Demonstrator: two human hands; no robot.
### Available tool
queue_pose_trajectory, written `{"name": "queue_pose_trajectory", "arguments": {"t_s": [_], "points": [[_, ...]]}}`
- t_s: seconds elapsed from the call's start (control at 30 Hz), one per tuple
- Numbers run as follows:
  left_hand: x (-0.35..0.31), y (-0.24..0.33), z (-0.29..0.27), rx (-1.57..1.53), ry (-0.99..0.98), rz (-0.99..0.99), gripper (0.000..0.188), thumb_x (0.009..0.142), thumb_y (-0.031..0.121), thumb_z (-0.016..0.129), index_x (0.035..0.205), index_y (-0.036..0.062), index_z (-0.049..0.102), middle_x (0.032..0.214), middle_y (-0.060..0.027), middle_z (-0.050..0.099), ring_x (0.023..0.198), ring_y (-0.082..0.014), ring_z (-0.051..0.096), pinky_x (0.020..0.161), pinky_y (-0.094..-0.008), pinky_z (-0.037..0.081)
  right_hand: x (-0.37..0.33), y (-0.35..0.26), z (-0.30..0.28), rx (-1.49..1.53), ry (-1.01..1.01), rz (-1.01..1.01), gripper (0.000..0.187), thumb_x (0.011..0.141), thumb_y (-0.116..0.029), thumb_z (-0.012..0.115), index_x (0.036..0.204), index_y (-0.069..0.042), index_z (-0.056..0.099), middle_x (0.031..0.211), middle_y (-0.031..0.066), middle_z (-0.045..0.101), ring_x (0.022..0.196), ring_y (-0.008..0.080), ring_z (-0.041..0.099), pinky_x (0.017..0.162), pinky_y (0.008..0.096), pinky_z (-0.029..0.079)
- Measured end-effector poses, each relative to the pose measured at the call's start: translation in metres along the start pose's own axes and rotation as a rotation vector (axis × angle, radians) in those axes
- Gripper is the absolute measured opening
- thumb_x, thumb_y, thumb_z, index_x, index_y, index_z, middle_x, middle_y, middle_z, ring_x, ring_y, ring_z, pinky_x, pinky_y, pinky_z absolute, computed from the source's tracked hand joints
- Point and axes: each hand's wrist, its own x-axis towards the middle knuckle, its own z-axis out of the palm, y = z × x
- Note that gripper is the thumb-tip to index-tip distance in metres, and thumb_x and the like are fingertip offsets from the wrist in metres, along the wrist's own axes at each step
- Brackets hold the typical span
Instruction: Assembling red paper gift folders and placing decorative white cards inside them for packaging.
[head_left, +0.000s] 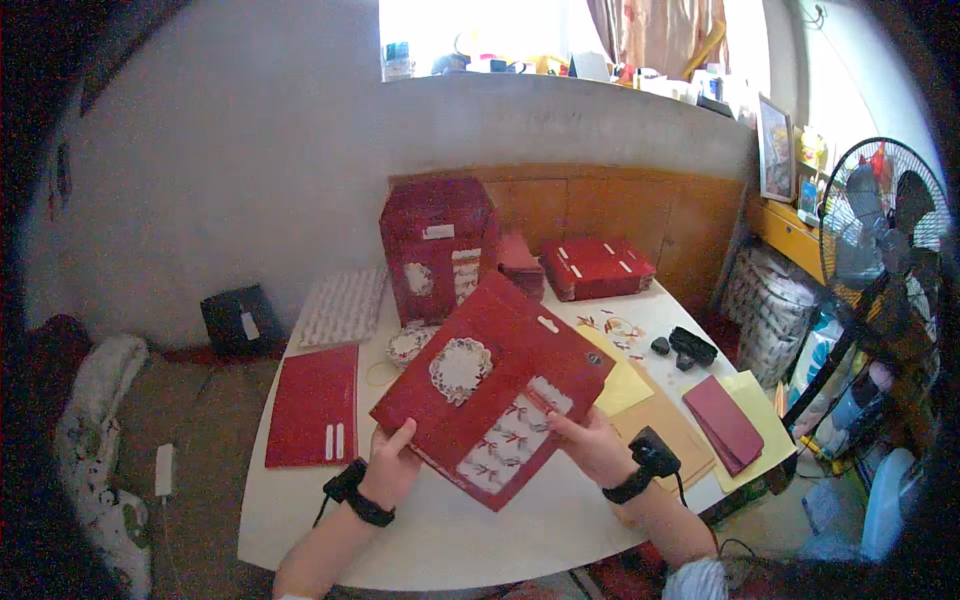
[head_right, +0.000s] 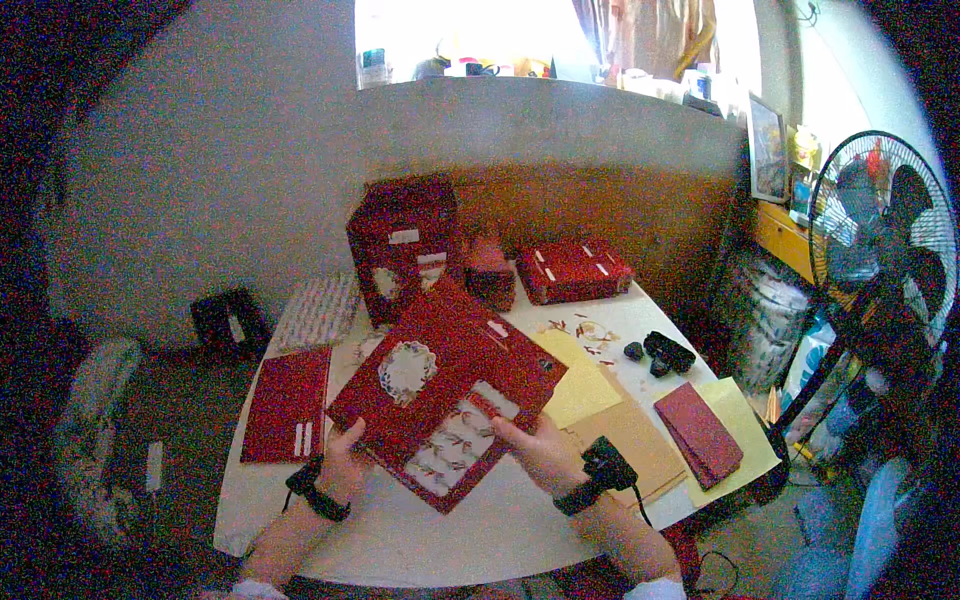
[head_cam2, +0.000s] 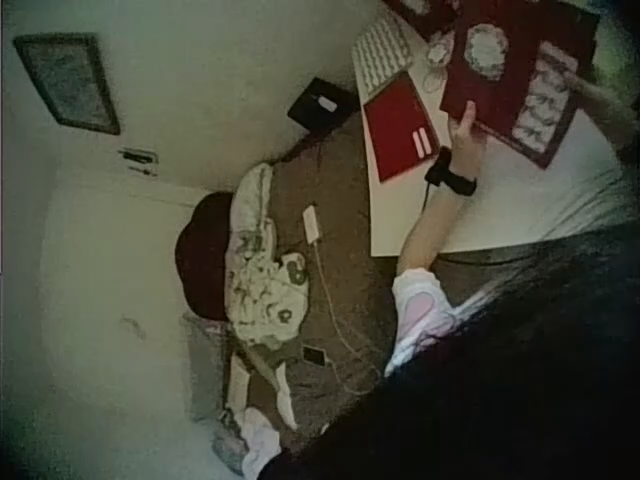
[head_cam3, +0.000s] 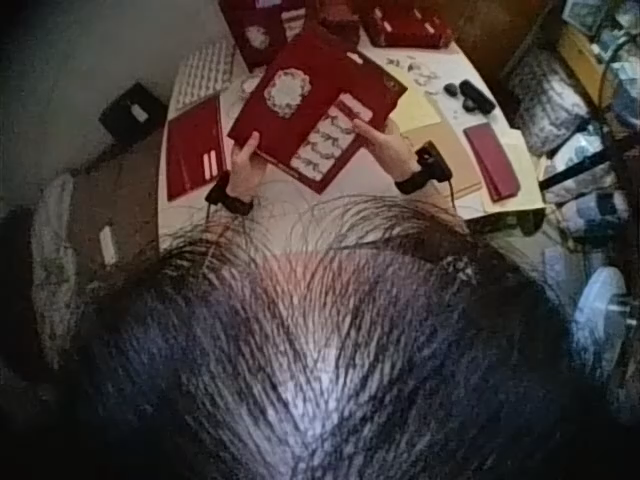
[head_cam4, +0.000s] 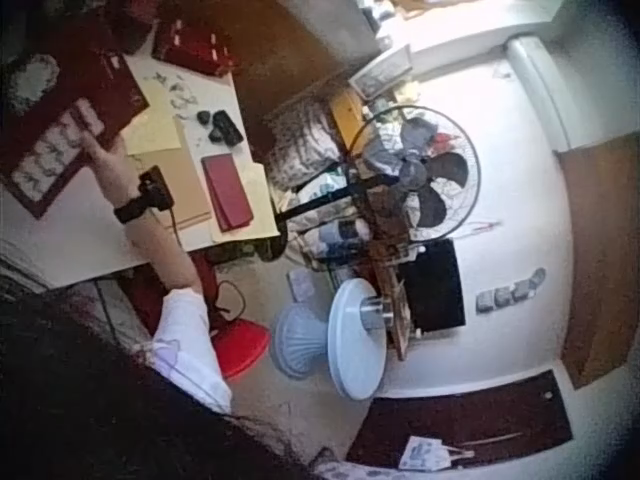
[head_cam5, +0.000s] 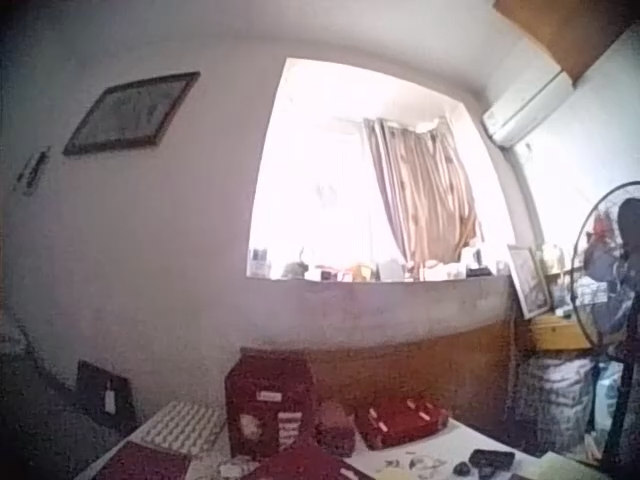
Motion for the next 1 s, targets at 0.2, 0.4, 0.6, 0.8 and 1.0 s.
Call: {"name": "queue_pose_trajectory", "arguments": {"t_s": [0.2,0.4,0.6,0.8,1.0], "points": [[0.011,0.015,-0.003,0.633,-0.158,0.034,0.040,0.077,0.009,0.061,0.111,0.0007,0.042,0.110,-0.0084,0.051,0.100,-0.0189,0.050,0.088,-0.0319,0.039,0.004,-0.026,-0.025,-0.076,0.075,-0.377,0.034,0.080,-0.004,0.055,0.112,-0.002,0.043,0.105,0.0071,0.054,0.092,0.0176,0.054,0.079,0.0322,0.046],[0.017,-0.001,0.026,1.079,-0.249,0.474,0.030,0.071,0.010,0.068,0.095,-0.0017,0.054,0.094,-0.0088,0.060,0.082,-0.0144,0.057,0.075,-0.0278,0.045,0.006,-0.024,-0.031,-0.340,-0.083,-0.427,0.028,0.078,-0.003,0.058,0.104,-0.002,0.049,0.097,0.0044,0.055,0.086,0.0126,0.052,0.077,0.0277,0.044],[0.009,-0.008,0.026,0.982,-0.221,0.641,0.025,0.071,0.003,0.066,0.093,-0.0021,0.056,0.088,-0.0089,0.062,0.082,-0.0144,0.058,0.072,-0.0267,0.046,0.004,-0.018,-0.036,-0.376,-0.265,-0.322,0.041,0.073,-0.004,0.065,0.108,-0.006,0.044,0.110,0.0069,0.050,0.104,0.0168,0.046,0.090,0.0317,0.036],[0.012,-0.015,0.018,0.999,-0.226,0.631,0.030,0.072,0.001,0.064,0.100,-0.0010,0.053,0.089,-0.0082,0.062,0.084,-0.0133,0.058,0.071,-0.0264,0.046,0.004,-0.017,-0.028,-0.404,-0.271,-0.433,0.048,0.071,-0.005,0.068,0.109,-0.006,0.040,0.108,0.0070,0.049,0.104,0.0178,0.046,0.089,0.0311,0.036],[0.014,-0.021,0.020,0.877,-0.033,0.494,0.037,0.071,0.009,0.067,0.103,-0.0016,0.051,0.087,-0.0103,0.061,0.082,-0.0150,0.058,0.071,-0.0272,0.046,0.022,-0.028,-0.035,-0.633,0.318,-0.724,0.050,0.067,-0.007,0.070,0.103,-0.004,0.037,0.098,0.0064,0.043,0.093,0.0153,0.044,0.081,0.0272,0.036]]}}
